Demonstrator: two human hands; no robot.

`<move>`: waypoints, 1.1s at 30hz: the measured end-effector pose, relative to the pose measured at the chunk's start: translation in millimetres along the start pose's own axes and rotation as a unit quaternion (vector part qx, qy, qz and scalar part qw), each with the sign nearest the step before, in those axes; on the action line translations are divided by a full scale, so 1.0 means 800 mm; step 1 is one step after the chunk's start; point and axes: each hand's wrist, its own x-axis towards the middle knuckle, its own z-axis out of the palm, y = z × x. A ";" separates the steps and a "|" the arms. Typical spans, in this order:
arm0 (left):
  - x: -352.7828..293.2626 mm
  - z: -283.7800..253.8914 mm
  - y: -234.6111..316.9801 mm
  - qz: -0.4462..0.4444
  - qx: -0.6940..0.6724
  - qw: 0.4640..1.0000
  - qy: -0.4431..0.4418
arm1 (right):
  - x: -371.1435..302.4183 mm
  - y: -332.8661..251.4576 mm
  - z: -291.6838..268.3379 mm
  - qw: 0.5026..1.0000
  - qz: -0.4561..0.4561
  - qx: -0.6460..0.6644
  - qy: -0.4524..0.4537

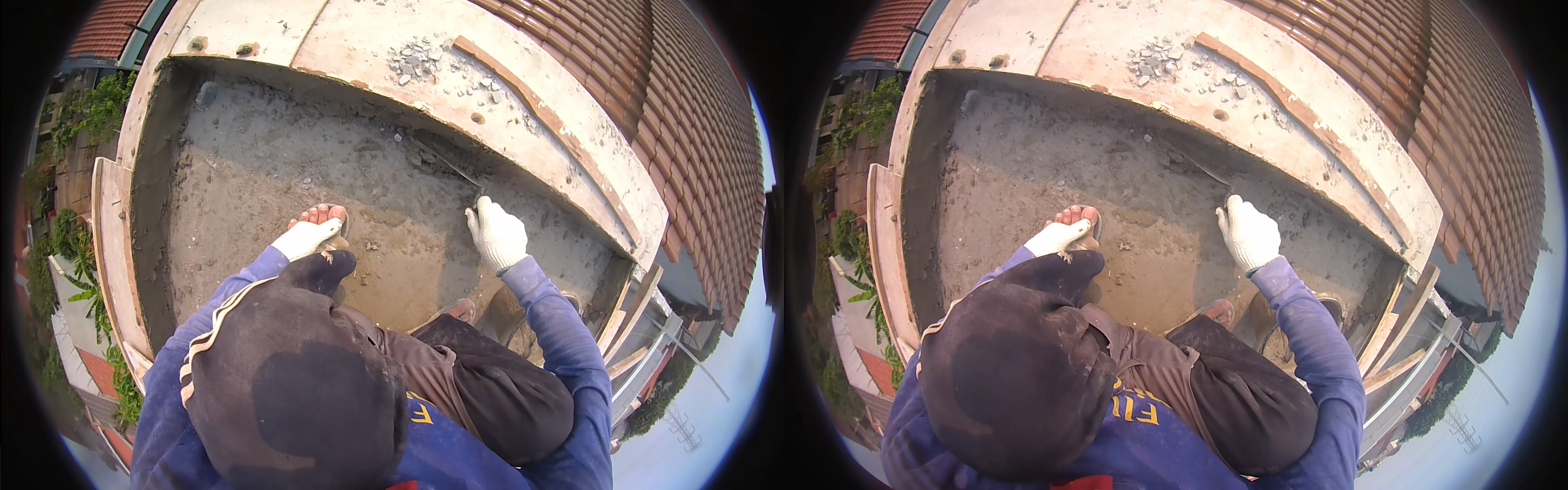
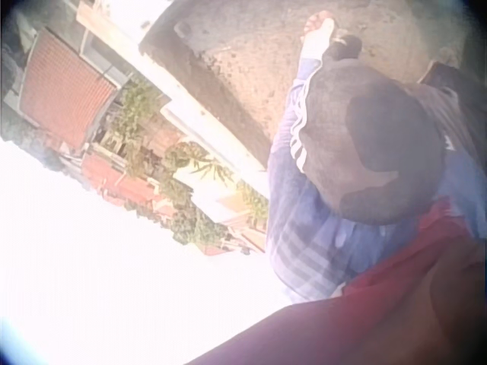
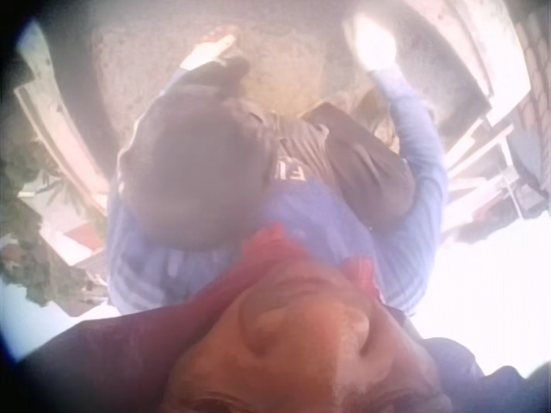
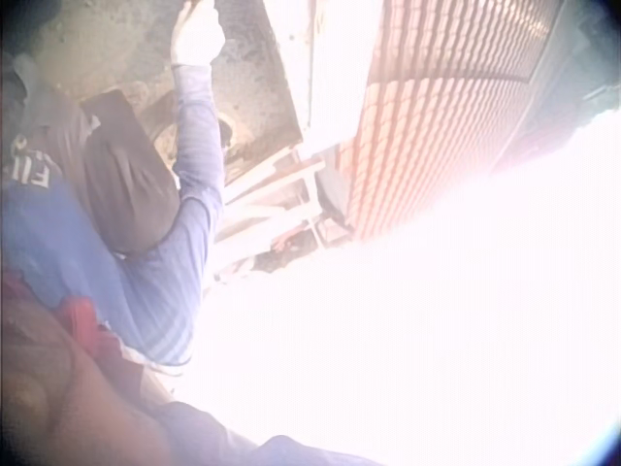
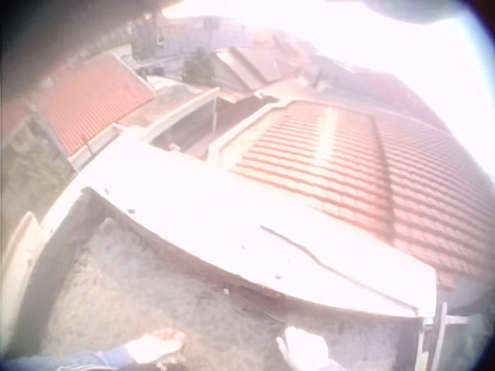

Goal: The person scoops wet cement from a bucket using a trowel and applies it to a curved concrete structure on a rooftop. They repeatedly smooth the surface along the edge and interior of the structure.

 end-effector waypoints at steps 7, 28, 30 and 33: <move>0.024 0.006 -0.057 0.113 0.413 0.902 0.044 | 0.018 -0.026 -0.033 0.999 -0.017 -0.008 0.038; 0.029 -0.010 -0.008 -0.003 0.228 0.972 0.054 | -0.053 0.094 -0.043 0.998 -0.032 0.037 -0.051; 0.028 -0.008 -0.004 -0.012 0.210 0.976 0.056 | -0.041 0.105 -0.053 1.000 -0.001 0.027 -0.014; 0.027 -0.006 0.003 -0.016 0.180 0.982 0.047 | -0.030 0.134 -0.039 0.999 0.012 0.008 -0.030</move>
